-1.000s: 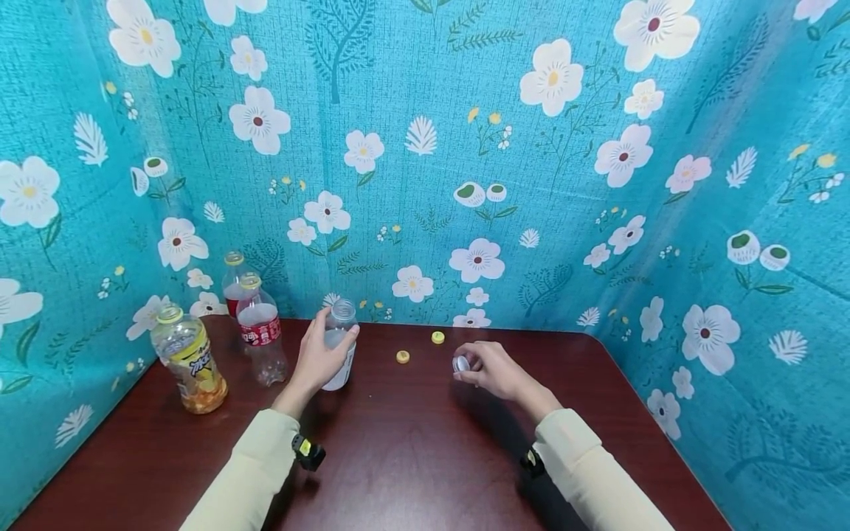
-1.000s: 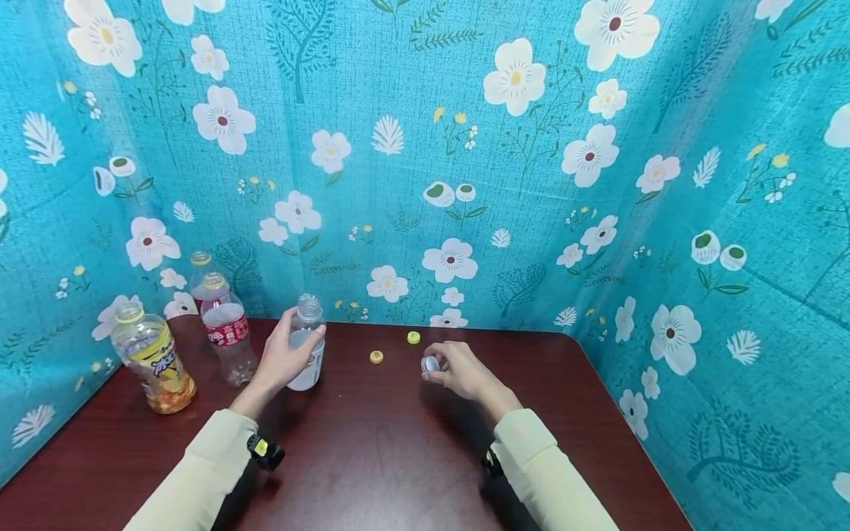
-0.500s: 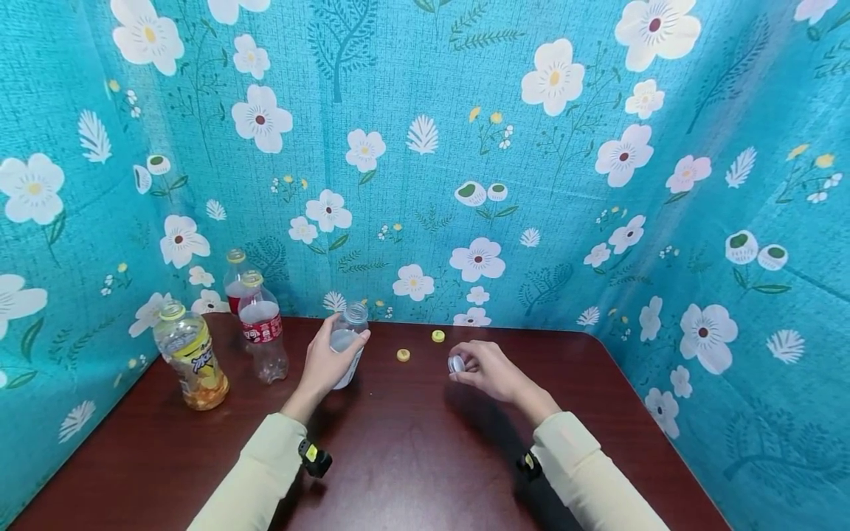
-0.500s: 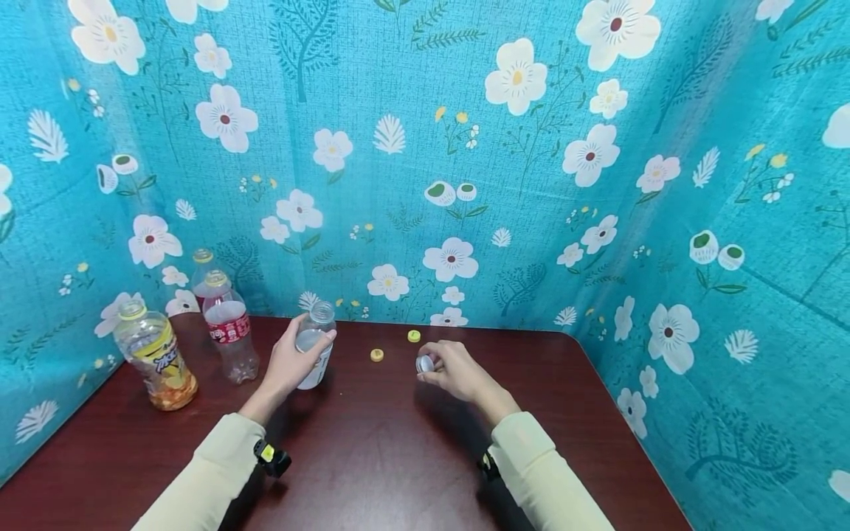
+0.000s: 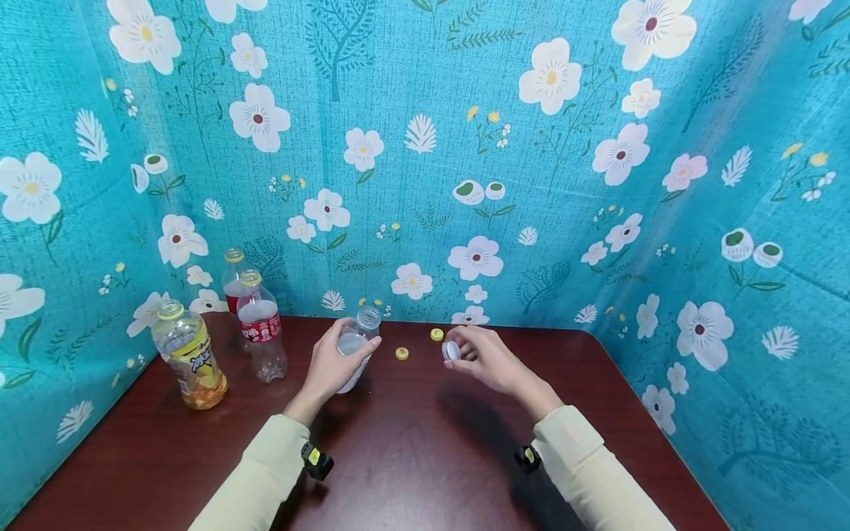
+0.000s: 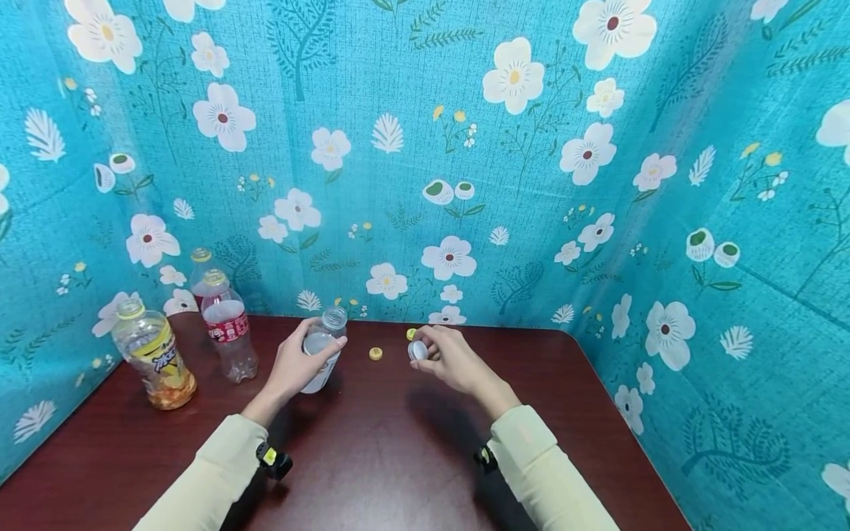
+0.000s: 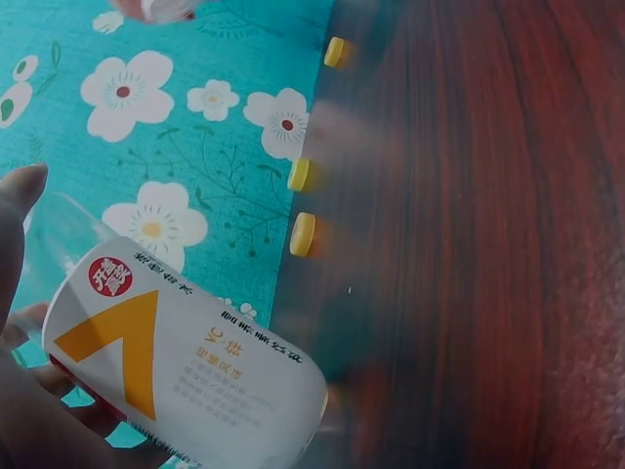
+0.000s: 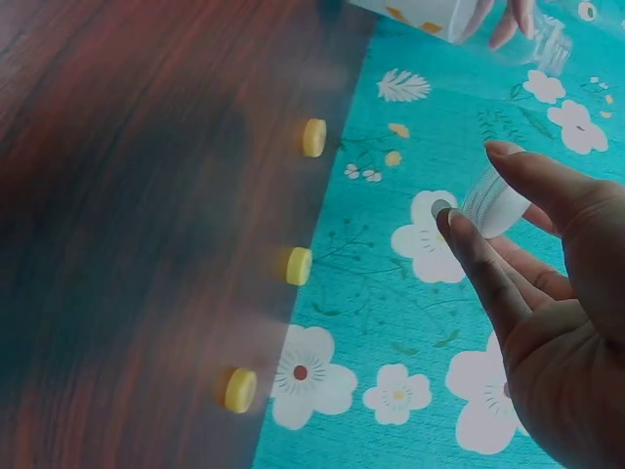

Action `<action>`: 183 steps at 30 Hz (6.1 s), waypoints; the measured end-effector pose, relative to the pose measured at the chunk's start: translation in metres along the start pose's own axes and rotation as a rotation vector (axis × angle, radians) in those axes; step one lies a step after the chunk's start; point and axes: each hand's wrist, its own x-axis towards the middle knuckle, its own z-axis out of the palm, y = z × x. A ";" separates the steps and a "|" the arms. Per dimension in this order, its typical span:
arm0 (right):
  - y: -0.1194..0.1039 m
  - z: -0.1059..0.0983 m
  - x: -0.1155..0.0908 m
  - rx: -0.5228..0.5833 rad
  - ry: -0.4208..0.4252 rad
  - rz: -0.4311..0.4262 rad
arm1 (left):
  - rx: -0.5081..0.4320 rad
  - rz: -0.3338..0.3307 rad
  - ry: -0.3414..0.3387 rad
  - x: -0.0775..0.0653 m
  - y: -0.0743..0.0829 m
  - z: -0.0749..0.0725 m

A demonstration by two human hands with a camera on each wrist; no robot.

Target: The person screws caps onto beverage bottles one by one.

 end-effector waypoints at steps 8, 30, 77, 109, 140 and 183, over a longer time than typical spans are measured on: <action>-0.012 -0.003 0.002 0.003 0.000 -0.017 | 0.010 -0.019 -0.060 -0.007 0.011 0.006; -0.046 -0.012 0.016 0.075 0.039 -0.096 | 0.027 0.050 -0.120 -0.022 0.029 0.028; -0.057 -0.032 0.025 -0.019 -0.133 -0.147 | 0.026 0.186 -0.237 -0.034 0.048 0.046; -0.054 -0.045 0.028 -0.104 -0.129 -0.054 | -0.005 0.221 -0.234 -0.036 0.044 0.044; -0.065 -0.050 0.033 -0.146 -0.361 -0.154 | -0.013 0.255 -0.302 -0.034 0.045 0.045; -0.062 -0.043 0.031 -0.182 -0.312 -0.126 | -0.004 0.255 -0.333 -0.033 0.045 0.047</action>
